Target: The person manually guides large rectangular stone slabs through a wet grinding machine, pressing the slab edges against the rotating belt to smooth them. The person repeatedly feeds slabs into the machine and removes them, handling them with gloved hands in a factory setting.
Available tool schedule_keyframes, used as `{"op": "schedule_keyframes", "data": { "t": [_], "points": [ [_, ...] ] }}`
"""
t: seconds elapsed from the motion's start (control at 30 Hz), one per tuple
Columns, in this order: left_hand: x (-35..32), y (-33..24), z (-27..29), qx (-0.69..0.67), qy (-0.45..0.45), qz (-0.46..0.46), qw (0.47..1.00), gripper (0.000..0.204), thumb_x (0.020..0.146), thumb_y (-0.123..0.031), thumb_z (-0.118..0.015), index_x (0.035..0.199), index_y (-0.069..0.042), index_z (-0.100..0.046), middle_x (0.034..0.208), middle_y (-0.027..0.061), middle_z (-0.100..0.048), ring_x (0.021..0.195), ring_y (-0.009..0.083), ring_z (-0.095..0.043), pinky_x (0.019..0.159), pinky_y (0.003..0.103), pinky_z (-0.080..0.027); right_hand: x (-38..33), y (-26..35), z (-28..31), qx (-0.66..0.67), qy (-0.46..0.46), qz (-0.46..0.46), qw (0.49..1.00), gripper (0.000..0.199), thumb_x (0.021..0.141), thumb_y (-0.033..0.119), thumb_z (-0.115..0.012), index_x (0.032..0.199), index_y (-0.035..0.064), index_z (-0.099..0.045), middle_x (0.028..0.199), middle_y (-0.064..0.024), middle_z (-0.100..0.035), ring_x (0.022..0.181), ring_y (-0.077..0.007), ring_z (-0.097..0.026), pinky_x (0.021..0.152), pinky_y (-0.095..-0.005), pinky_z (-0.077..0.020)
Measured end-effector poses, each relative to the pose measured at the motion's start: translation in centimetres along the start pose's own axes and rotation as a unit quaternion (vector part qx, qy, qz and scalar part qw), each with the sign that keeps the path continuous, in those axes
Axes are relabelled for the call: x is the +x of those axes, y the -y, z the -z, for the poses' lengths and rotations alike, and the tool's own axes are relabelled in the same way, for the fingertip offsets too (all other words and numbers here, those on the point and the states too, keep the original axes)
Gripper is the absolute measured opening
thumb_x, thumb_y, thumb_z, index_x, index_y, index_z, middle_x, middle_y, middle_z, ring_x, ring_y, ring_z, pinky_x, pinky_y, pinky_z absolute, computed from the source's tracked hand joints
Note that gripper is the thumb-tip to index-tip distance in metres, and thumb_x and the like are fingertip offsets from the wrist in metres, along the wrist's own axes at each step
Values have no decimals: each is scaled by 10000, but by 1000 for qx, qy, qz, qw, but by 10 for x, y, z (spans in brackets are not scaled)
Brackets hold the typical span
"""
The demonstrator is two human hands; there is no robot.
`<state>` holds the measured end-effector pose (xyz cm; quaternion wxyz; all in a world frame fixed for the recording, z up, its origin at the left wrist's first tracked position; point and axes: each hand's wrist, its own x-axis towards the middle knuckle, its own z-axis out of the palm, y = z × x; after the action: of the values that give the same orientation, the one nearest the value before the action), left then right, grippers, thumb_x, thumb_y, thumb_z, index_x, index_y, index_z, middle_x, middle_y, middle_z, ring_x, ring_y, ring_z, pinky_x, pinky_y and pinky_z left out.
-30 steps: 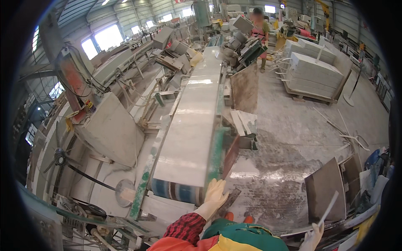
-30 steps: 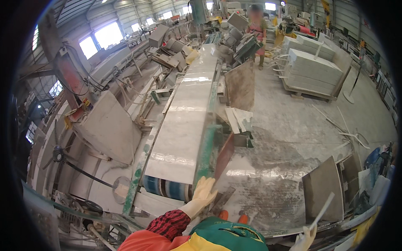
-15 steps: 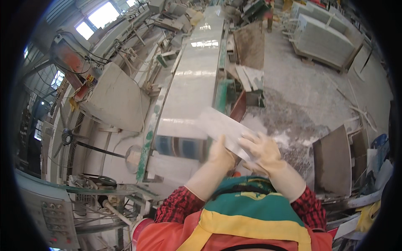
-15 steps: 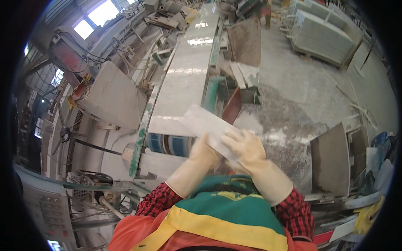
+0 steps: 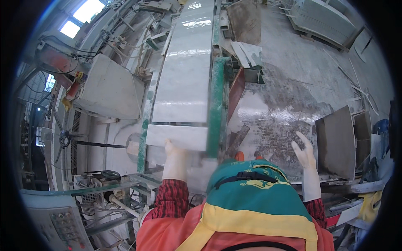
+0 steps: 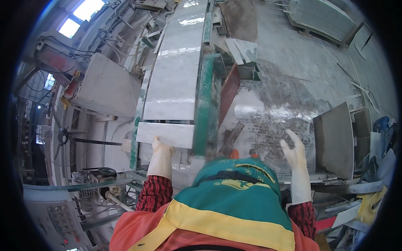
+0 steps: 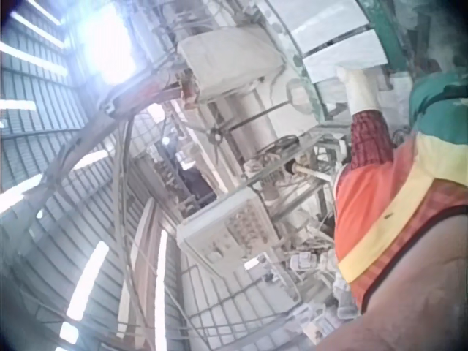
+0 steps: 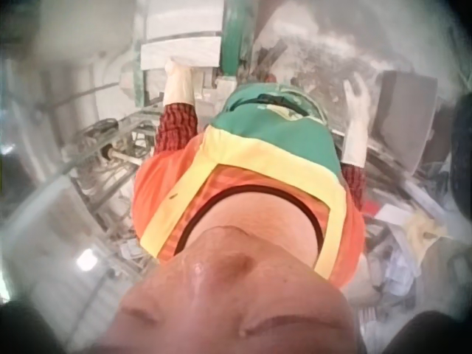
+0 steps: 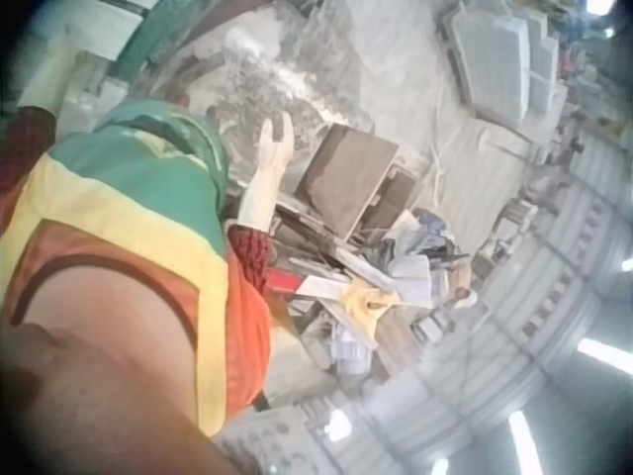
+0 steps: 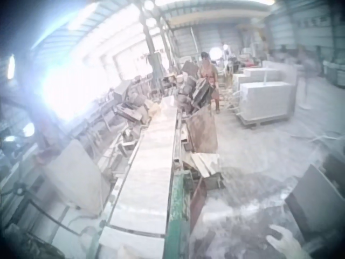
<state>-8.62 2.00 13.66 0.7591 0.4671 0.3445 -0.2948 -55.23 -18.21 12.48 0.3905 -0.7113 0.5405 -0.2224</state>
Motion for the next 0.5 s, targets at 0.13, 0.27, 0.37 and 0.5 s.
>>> {"op": "schedule_keyframes", "data": {
  "t": [0.13,0.27,0.37,0.5],
  "points": [
    [37,-2,5,93,-43,-23,994,601,1042,-486,-309,1450,-75,-470,1506,97,-479,1372,293,-454,1150,462,-347,-43,-80,16,29,-53,-122,991,510,893,216,-721,1349,25,-600,1351,-172,-621,1305,-287,-543,1116,-369,-383],
    [73,-3,13,100,7,-45,994,635,1057,-496,-267,1485,-55,-428,1540,118,-439,1410,306,-411,1180,446,-307,-63,-108,12,9,-41,-157,987,509,912,236,-727,1349,9,-598,1327,-146,-635,1242,-234,-580,1058,-335,-433],
    [84,-1,9,91,-7,-34,995,631,1060,-493,-266,1482,-55,-431,1539,115,-442,1406,302,-417,1181,438,-305,-63,-91,9,4,-26,-167,986,513,912,237,-725,1348,-1,-597,1329,-154,-635,1251,-239,-573,1067,-337,-422],
    [118,4,20,72,-54,-8,996,540,969,-572,-491,1281,-151,-621,1322,16,-648,1166,251,-620,919,464,-500,-46,-64,3,-5,-15,-138,990,512,910,231,-717,1353,3,-597,1345,-155,-626,1267,-250,-562,1084,-344,-405]
  ]
}}
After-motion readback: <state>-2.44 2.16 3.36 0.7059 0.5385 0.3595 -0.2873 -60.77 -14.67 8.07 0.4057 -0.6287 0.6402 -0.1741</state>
